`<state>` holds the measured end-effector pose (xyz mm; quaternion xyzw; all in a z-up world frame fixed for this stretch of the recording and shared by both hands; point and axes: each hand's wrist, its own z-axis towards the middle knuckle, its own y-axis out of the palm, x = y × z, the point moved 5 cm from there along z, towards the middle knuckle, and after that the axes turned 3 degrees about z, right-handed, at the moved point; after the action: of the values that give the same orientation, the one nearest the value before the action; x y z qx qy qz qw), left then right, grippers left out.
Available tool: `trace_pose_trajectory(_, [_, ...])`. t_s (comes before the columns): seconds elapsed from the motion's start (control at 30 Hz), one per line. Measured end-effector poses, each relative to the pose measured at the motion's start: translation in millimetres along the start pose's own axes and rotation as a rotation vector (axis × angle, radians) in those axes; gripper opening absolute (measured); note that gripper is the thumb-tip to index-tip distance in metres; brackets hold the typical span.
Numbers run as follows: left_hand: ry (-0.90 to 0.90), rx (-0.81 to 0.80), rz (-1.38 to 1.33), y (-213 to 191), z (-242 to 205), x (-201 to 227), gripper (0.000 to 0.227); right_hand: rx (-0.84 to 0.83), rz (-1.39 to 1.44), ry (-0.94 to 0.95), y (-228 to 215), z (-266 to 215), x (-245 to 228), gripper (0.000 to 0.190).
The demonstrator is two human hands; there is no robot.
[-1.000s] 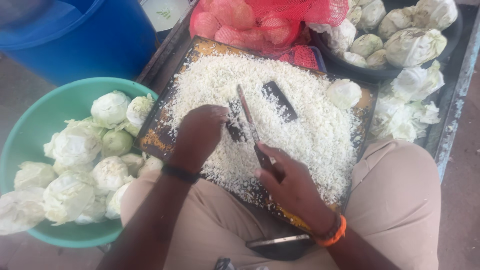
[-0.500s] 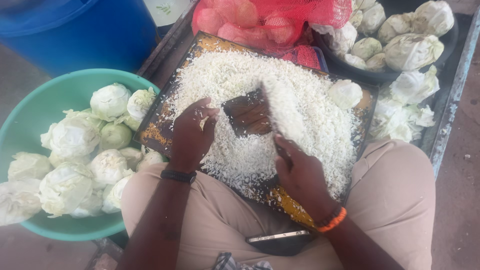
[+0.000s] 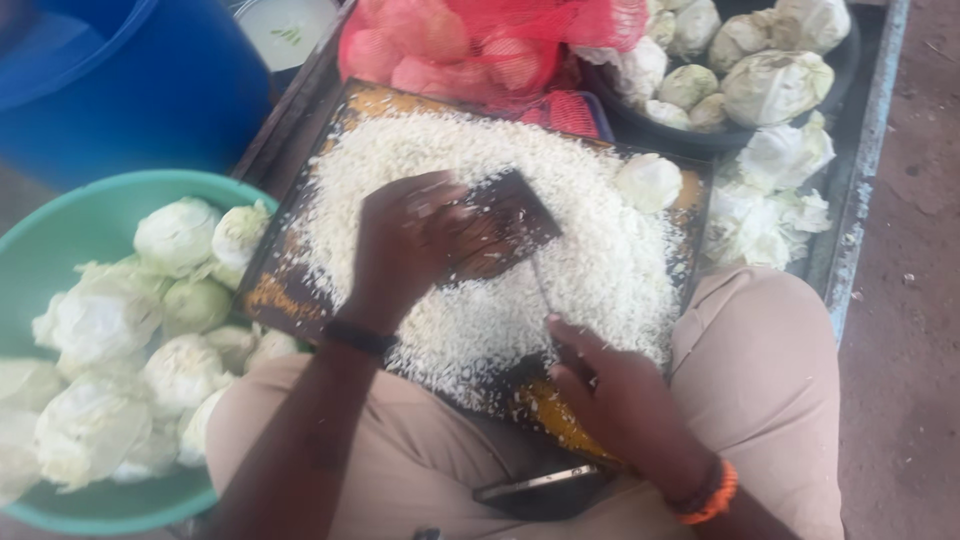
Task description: The person shreds cabbage by hand using a knife on a wooden board and picks up a cabbage head from a basin.
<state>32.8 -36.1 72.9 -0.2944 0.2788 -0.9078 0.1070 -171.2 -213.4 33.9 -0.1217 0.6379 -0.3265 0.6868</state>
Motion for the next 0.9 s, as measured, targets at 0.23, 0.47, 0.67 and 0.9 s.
trace_pose_trajectory(0.23, [0.112, -0.344, 0.105, 170.7, 75.9, 55.2, 0.048, -0.265, 0.122, 0.214, 19.6, -5.2, 5.7, 0.058])
trace_pose_trajectory(0.47, [0.024, -0.592, 0.443, 259.1, 93.8, 54.9, 0.052, -0.363, 0.148, 0.198, 32.4, -2.5, 14.0, 0.031])
trace_pose_trajectory(0.67, [-0.034, -0.548, 0.119, 201.2, 110.9, 40.1, 0.060, -0.212, 0.208, 0.126, 30.6, 6.6, 16.0, 0.051])
trace_pose_trajectory(0.9, [-0.055, -0.693, -0.037, 46.4, 52.3, -16.4, 0.064, -0.075, 0.088, 0.348, -5.0, 8.9, 28.4, 0.064])
